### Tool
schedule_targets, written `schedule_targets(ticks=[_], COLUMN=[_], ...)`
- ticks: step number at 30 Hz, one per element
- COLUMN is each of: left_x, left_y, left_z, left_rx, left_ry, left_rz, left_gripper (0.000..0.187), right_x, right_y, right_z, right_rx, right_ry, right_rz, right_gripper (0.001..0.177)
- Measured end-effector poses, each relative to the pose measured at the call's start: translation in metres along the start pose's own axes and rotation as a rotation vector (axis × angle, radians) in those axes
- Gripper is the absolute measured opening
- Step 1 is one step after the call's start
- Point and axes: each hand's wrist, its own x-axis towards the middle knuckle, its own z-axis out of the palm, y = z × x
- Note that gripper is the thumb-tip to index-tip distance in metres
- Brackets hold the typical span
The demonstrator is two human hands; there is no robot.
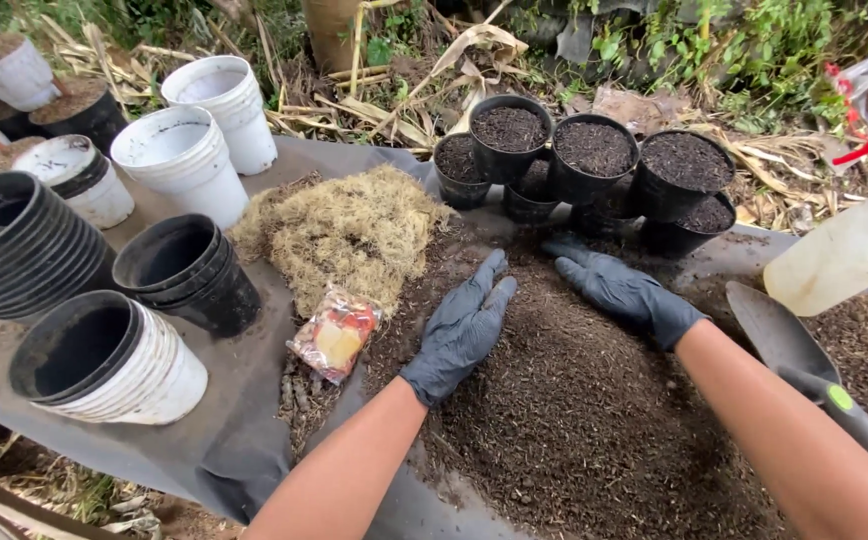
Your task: Hydrating potting soil by spraying it with water and mixing it thoroughly by hand on a workspace.
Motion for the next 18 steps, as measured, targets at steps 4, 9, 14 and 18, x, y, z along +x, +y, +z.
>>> schedule_targets(ticks=[4, 9, 14, 18], left_x=[-0.007, -0.003, -0.011, -0.018], left_y=[0.013, 0.016, 0.034, 0.044], left_z=[-0.001, -0.004, -0.002, 0.005], left_rx=[-0.025, -0.062, 0.336, 0.564], left_ry=[-0.002, -0.026, -0.337, -0.404], left_rz=[-0.041, 0.017, 0.184, 0.261], left_gripper=[0.072, 0.081, 0.088, 0.108], right_x=[-0.003, -0.042, -0.104, -0.121], right_y=[-0.054, -0.076, -0.040, 0.014], right_z=[0.006, -0.007, -0.009, -0.007], right_rx=[-0.016, -0.029, -0.345, -0.235], right_ry=[-0.306, -0.444, -0.252, -0.165], right_rz=[-0.128, 0.025, -0.104, 0.041], right_gripper=[0.063, 0.072, 0.084, 0.087])
